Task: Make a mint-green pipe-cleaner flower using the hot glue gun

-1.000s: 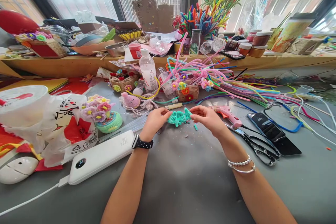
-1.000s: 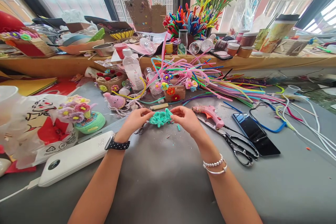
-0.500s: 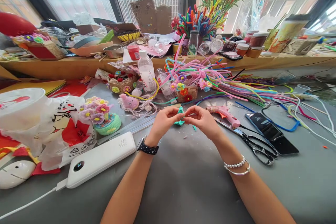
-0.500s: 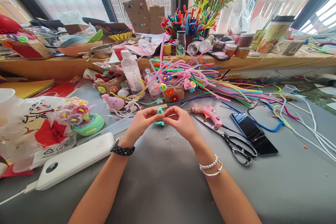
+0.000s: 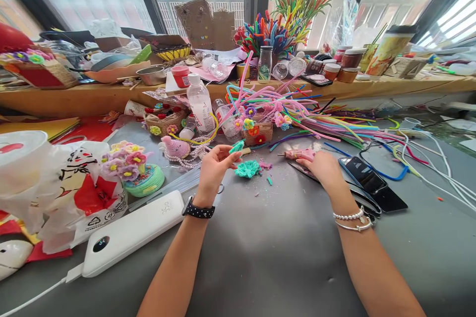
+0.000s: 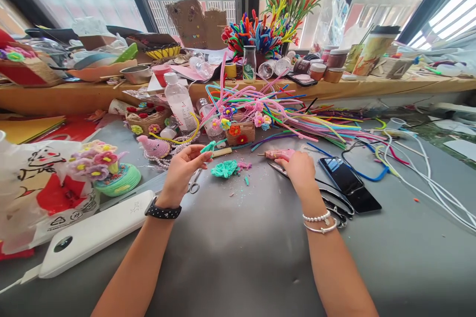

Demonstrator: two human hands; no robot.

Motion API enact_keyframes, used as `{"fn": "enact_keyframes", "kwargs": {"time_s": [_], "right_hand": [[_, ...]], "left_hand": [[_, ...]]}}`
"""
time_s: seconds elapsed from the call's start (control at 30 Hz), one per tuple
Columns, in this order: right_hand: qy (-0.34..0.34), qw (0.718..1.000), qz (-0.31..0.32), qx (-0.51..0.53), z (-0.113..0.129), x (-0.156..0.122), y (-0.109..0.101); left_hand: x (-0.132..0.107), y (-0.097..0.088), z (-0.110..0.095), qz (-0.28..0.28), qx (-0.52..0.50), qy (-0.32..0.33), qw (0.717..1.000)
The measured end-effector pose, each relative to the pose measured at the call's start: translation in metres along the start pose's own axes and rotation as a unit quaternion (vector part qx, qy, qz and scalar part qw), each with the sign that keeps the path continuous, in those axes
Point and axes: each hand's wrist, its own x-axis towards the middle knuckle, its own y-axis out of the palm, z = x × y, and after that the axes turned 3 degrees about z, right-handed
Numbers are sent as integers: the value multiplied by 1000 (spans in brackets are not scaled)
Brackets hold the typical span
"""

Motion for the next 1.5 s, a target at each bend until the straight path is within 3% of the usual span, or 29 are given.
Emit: {"fn": "enact_keyframes", "kwargs": {"time_s": [0.27, 0.4, 0.53, 0.73, 1.0, 1.5], "right_hand": [[24, 998, -43, 38, -5, 8, 5], [53, 977, -115, 169, -6, 2, -7], [34, 943, -138, 301, 5, -9, -18], [-71, 944, -170, 275, 26, -22, -18], [-134, 928, -239, 254, 34, -31, -19], [-173, 914, -283, 232, 34, -31, -15]], "left_hand": [[-3, 5, 3, 60, -31, -47, 997], [-5, 6, 0, 72, -18, -55, 996], [-7, 7, -2, 73, -17, -66, 995], [-7, 9, 1, 85, -8, -46, 995], [-9, 12, 0, 80, -6, -41, 996], [-10, 12, 0, 70, -19, -31, 997]]}}
